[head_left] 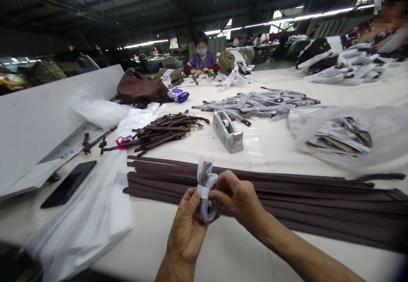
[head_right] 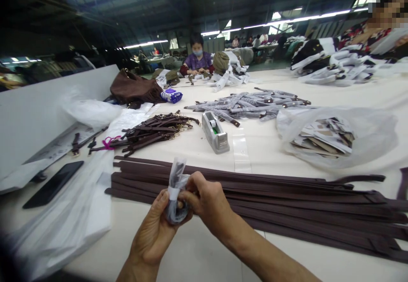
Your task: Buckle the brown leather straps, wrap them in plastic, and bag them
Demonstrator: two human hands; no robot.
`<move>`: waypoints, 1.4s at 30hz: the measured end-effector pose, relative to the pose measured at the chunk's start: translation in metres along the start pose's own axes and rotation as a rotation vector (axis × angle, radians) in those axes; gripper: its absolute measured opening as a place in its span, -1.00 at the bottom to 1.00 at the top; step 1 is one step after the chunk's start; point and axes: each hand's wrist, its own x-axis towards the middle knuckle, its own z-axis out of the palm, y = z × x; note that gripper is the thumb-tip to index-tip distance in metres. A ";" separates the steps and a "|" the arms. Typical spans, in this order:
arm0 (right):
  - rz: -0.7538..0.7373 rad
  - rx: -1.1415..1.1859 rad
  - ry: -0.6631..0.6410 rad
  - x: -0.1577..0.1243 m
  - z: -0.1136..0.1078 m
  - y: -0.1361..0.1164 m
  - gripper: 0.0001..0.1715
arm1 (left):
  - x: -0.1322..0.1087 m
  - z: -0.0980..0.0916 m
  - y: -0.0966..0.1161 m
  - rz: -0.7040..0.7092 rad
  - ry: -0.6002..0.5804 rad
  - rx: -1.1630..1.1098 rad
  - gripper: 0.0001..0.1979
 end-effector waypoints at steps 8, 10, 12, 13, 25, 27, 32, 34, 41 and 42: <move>-0.592 -0.492 -0.070 -0.001 -0.030 -0.009 -0.75 | -0.002 0.011 0.001 -0.071 -0.050 0.052 -0.72; -0.505 -0.364 -0.015 -0.002 -0.032 -0.009 -0.78 | -0.002 0.016 -0.002 -0.027 -0.064 0.083 -0.73; -0.351 -0.204 0.102 -0.003 -0.027 -0.007 -0.84 | -0.001 0.021 -0.005 0.019 -0.097 0.089 -0.75; -0.266 -0.123 0.161 -0.003 -0.024 -0.007 -0.86 | 0.000 0.024 -0.007 0.033 -0.120 0.084 -0.76; 0.083 0.246 0.431 -0.008 -0.017 -0.024 -0.86 | 0.011 0.030 0.005 0.173 -0.037 0.132 -0.69; 0.175 0.383 0.311 -0.013 -0.019 -0.029 -0.80 | 0.009 0.031 -0.002 0.243 -0.089 0.204 -0.72; 0.312 0.893 0.122 -0.012 -0.014 -0.036 -0.64 | 0.003 0.035 -0.016 0.361 -0.127 0.364 -0.68; 0.300 1.041 0.078 -0.009 -0.011 -0.034 -0.64 | 0.005 0.036 -0.016 0.364 -0.132 0.403 -0.65; 0.314 0.966 0.190 -0.030 -0.042 -0.018 -0.59 | 0.008 0.047 -0.057 0.391 -0.148 0.645 -0.55; 0.284 0.861 0.267 -0.040 -0.062 -0.015 -0.58 | 0.008 0.047 -0.067 0.396 -0.187 0.672 -0.52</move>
